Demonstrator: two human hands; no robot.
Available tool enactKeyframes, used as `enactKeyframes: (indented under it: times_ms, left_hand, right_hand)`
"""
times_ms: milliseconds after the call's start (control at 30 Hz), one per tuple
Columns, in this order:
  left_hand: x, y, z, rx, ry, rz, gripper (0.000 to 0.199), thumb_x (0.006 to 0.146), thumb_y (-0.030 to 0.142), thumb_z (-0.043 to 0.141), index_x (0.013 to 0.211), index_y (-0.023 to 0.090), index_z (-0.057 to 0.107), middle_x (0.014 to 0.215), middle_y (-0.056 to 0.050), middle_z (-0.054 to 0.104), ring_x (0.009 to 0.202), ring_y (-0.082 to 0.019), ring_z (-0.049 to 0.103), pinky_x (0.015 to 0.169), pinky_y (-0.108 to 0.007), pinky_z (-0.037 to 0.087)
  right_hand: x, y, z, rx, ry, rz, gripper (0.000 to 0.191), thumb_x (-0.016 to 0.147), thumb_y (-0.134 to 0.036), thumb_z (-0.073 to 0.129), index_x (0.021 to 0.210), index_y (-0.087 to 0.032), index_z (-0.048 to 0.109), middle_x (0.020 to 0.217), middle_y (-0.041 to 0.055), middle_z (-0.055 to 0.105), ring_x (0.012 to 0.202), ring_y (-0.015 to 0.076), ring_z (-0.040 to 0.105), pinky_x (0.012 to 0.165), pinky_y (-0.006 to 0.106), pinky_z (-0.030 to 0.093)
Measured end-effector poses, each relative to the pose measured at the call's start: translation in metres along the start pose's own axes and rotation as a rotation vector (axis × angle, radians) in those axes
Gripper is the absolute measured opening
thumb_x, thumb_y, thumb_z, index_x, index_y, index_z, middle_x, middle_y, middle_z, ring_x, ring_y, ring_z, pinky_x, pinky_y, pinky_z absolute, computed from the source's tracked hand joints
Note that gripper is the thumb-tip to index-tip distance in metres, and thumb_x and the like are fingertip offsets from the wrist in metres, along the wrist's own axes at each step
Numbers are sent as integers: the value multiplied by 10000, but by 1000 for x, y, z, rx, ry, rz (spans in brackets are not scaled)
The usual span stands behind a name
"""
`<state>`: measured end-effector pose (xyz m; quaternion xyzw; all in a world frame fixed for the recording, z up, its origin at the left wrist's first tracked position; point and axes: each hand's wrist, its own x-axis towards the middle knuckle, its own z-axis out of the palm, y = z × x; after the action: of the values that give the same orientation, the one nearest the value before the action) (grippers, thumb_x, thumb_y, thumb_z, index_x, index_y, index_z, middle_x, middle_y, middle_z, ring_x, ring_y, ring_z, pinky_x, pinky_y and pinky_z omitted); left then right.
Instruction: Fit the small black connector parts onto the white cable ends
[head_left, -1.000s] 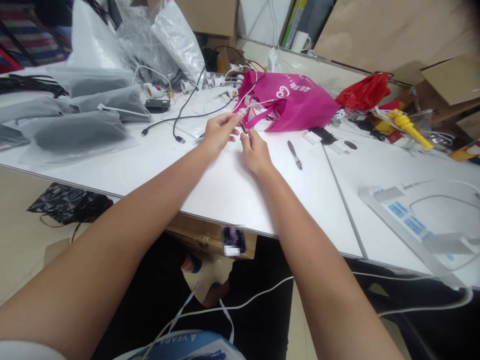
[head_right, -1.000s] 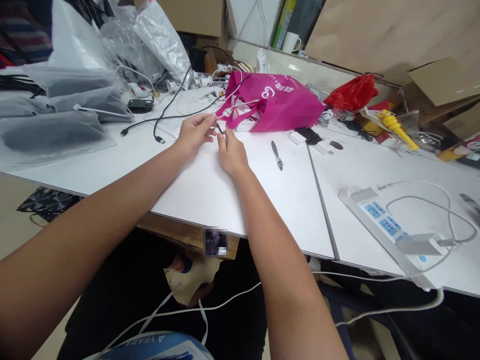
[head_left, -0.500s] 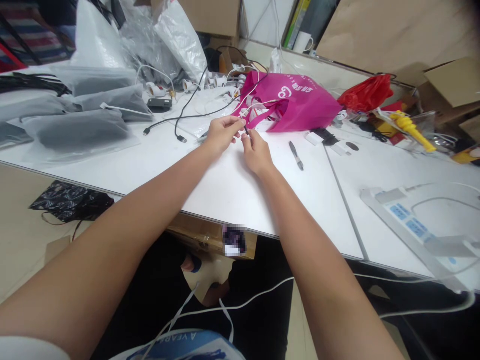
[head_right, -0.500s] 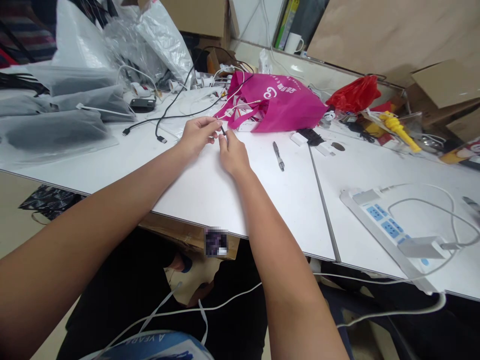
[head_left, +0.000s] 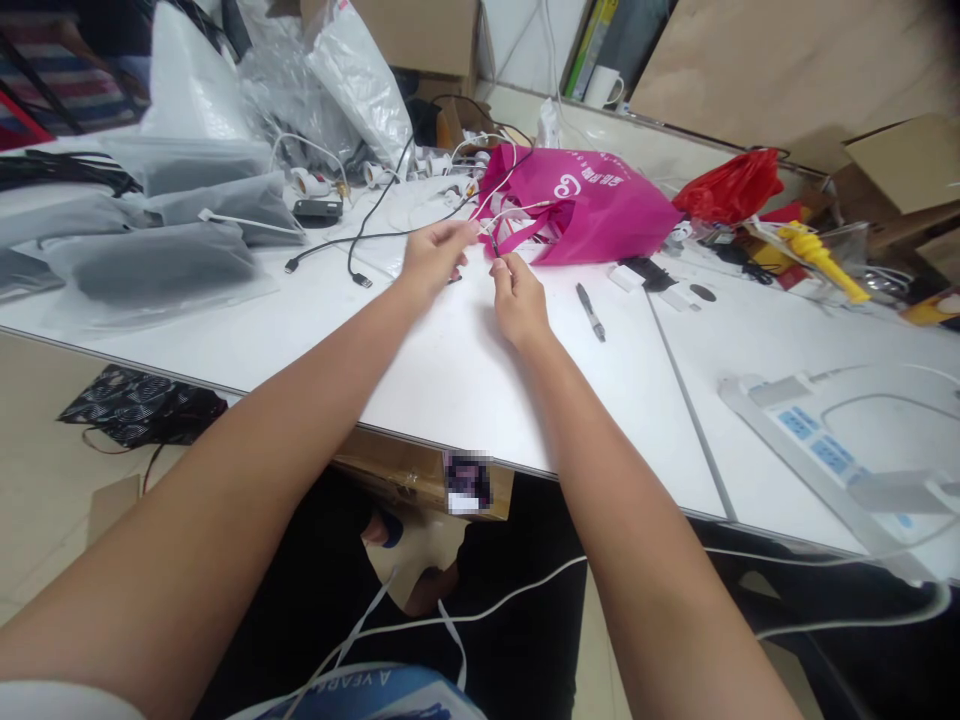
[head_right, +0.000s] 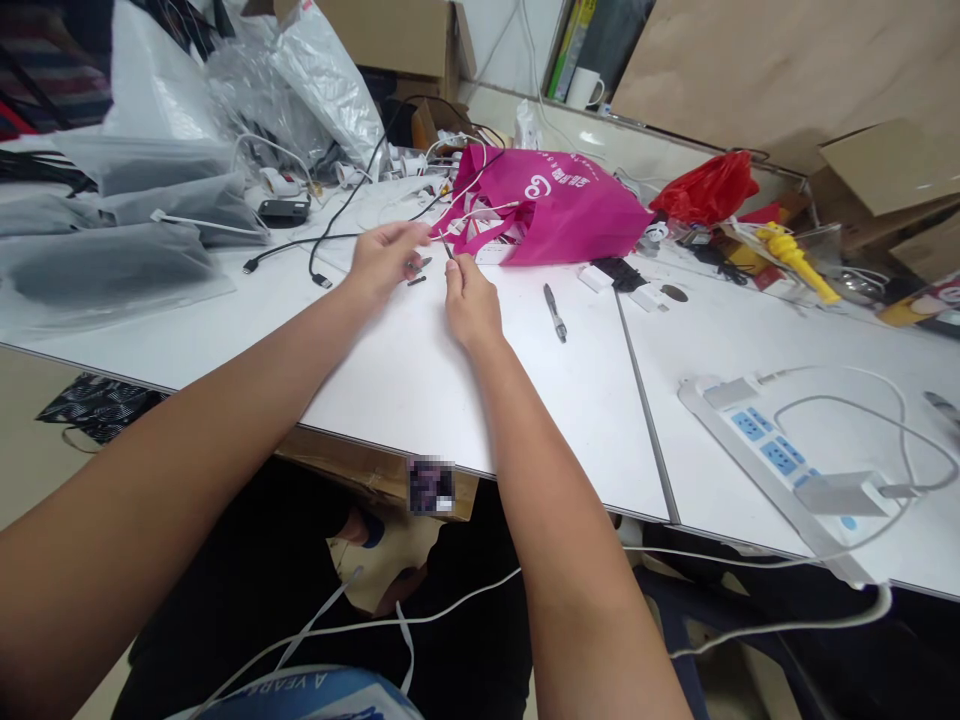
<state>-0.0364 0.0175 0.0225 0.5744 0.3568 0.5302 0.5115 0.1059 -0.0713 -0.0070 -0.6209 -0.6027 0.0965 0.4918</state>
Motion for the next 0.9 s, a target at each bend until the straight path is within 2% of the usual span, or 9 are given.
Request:
enactKeyframes:
  times_ms: [67,133,200,367,467,600,700,800,900]
  left_hand:
    - [14,2,-18,74,160,42,282,888,518,792,823,264,689,865,-10,755,815,-162,658,664,-316,506]
    - [25,2,-36,197,307,143,295,925,479,778,784,247,661,855,-5,729,870,-157,628,794,-341,504]
    - [28,0,-49,355,350,233,224,924,356,780,774,233,666,863,-14,717,841,-159,600,863,-362,477]
    - [21,-9,-57,615,150,291,80,834,192,759,791,246,720,857,-29,726,867,-203,615,880,-338,466]
    - [21,-8,-65,730,152,237,99,818,147,718,796,243,733,836,-17,732,830,-202,590,899,-354,465]
    - [25,-2,-80,727,100,120,226,659,64,745,634,266,646,648,-26,624,862,-264,617,923,-371,493]
    - [25,-1,-85,684,19,53,285,595,59,772,573,273,585,607,-34,584,912,-301,643,922,-381,522]
    - [26,-7,-86,728,-42,-29,317,602,105,807,544,277,547,605,-41,582,911,-304,659,895,-376,543]
    - [30,-14,-88,782,-99,23,285,613,160,818,540,288,574,594,-35,585,843,-284,653,850,-366,559]
  right_hand:
    - [2,3,-3,6,29,3,697,1026,-835,217,1071,-272,625,956,67,680,1066,281,668,1036,492,532]
    - [4,5,-6,9,44,8,706,1026,-835,203,1085,-270,624,969,69,681,1065,277,668,1034,487,529]
    - [4,6,-6,7,47,15,703,1027,-832,208,1093,-270,624,985,73,685,1074,278,667,1033,486,528]
    - [0,4,-5,6,64,29,675,1023,-832,251,1069,-269,621,987,78,694,1089,286,670,1042,488,529]
    - [0,3,-7,26,66,46,669,1019,-836,266,1056,-269,621,1000,83,709,1094,290,672,1051,495,533]
    - [3,6,-8,14,60,53,681,1026,-828,243,1083,-270,629,1019,89,711,1114,297,675,1057,503,537]
    - [5,10,-6,-19,45,27,693,1034,-821,206,1104,-278,630,1008,82,697,1109,292,677,1050,488,537]
    - [6,12,-4,-31,43,33,702,1034,-824,200,1111,-276,633,1001,83,694,1091,294,680,1032,486,539]
    - [6,13,-4,-29,36,39,695,1034,-823,211,1121,-276,632,999,82,695,1084,292,681,1016,482,541]
